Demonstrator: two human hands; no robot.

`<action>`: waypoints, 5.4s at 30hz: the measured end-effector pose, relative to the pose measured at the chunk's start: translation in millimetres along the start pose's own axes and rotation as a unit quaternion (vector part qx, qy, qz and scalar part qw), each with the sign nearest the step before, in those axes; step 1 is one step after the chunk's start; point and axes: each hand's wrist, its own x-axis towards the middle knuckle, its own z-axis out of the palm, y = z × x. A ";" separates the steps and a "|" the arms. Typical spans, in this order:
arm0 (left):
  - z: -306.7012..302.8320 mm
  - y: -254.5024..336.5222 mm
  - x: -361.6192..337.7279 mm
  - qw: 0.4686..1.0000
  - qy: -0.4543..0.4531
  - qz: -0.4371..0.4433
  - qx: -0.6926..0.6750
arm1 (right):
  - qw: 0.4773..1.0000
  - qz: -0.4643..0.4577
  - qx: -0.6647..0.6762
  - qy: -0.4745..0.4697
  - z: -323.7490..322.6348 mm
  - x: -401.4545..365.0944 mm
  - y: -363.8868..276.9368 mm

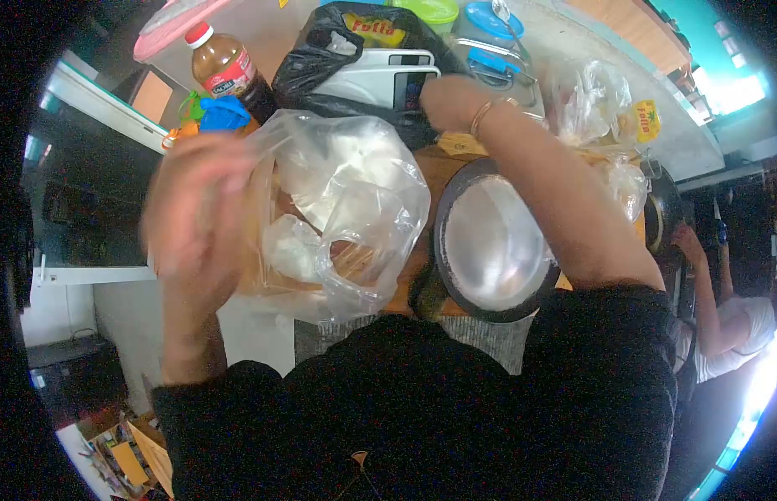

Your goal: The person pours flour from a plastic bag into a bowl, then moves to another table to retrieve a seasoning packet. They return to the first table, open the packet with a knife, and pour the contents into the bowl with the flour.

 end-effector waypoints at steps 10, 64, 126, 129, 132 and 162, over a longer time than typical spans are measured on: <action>130.3 -48.6 28.9 0.938 -0.335 -0.067 0.059 | 0.992 -0.014 0.086 -0.091 14.3 6.9 -41.1; 292.2 12.1 224.7 0.802 -0.589 0.090 0.050 | 0.966 0.241 0.017 -0.094 47.5 -92.2 289.4; 319.1 33.8 192.2 0.932 -0.257 0.218 -0.134 | 0.938 0.344 0.031 0.029 60.3 -106.0 231.3; 307.0 27.4 186.5 0.929 -0.308 0.183 -0.098 | 0.939 0.317 0.034 0.126 72.3 -104.4 258.0; 302.6 25.3 183.9 0.925 -0.328 0.168 -0.095 | 0.952 0.228 0.082 0.187 70.2 -110.3 274.5; 317.2 46.8 179.5 0.913 -0.374 0.132 -0.098 | 0.840 0.321 0.395 0.189 63.4 -148.7 239.2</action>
